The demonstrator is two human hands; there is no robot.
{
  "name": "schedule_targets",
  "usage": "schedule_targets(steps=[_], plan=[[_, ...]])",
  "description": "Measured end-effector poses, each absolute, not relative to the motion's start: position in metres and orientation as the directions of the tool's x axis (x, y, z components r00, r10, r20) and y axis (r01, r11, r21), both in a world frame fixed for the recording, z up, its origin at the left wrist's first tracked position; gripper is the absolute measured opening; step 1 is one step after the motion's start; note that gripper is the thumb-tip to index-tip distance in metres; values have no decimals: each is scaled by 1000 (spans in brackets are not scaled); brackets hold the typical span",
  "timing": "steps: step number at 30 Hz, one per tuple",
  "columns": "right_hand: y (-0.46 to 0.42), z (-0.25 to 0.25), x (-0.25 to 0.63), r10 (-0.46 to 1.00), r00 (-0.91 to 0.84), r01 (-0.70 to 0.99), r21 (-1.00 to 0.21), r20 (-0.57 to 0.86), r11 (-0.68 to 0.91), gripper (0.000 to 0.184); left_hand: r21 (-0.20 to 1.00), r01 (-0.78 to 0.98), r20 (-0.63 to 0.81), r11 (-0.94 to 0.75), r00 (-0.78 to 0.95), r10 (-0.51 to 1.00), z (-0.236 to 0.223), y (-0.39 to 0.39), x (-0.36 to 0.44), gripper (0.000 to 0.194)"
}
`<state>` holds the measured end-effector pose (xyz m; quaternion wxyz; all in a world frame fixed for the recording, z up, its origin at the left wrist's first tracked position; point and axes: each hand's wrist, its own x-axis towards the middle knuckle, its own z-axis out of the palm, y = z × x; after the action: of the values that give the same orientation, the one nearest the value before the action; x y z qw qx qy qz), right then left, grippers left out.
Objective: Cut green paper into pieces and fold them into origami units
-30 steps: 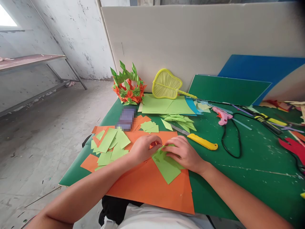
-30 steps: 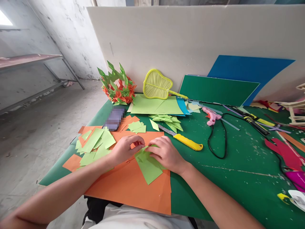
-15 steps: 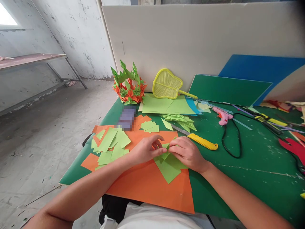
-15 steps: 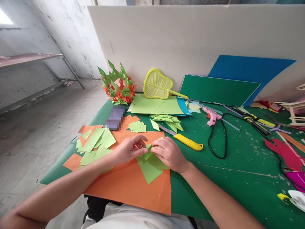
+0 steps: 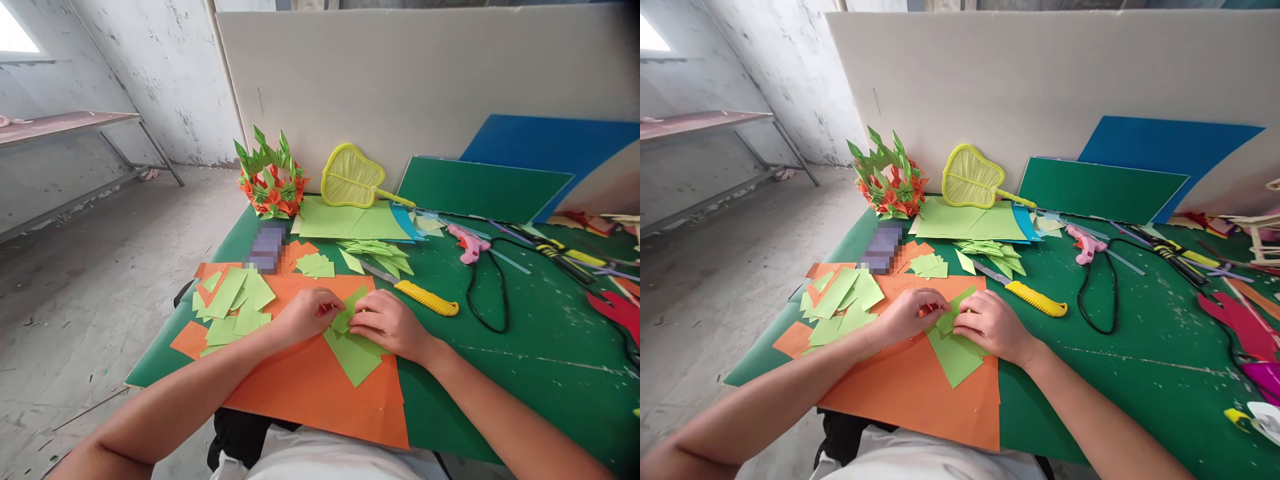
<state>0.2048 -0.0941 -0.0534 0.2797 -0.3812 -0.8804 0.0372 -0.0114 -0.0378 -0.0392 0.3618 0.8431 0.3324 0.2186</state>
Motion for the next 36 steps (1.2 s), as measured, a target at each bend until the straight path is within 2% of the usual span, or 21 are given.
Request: schedule_targets(steps=[7, 11, 18, 26, 36], plan=[[-94, -57, 199, 791, -518, 631, -478, 327, 611, 15, 789, 405, 81, -462, 677, 732, -41, -38, -11, 15], [-95, -53, 194, 842, -455, 648, -542, 288, 535, 11, 778, 416, 84, -472, 675, 733, -42, -37, -11, 14], [-99, -53, 191, 870, -418, 656, -576, 261, 487, 9, 766, 434, 58, -475, 688, 723, -41, -38, -10, 10], [-98, -51, 188, 866, -427, 678, -542, 261, 497, 18, 761, 449, 40, -468, 688, 725, -41, -39, -10, 10], [-98, -53, 184, 891, -380, 707, -542, 250, 454, 18, 737, 470, 29, -486, 696, 718, -39, -39, -10, 11]])
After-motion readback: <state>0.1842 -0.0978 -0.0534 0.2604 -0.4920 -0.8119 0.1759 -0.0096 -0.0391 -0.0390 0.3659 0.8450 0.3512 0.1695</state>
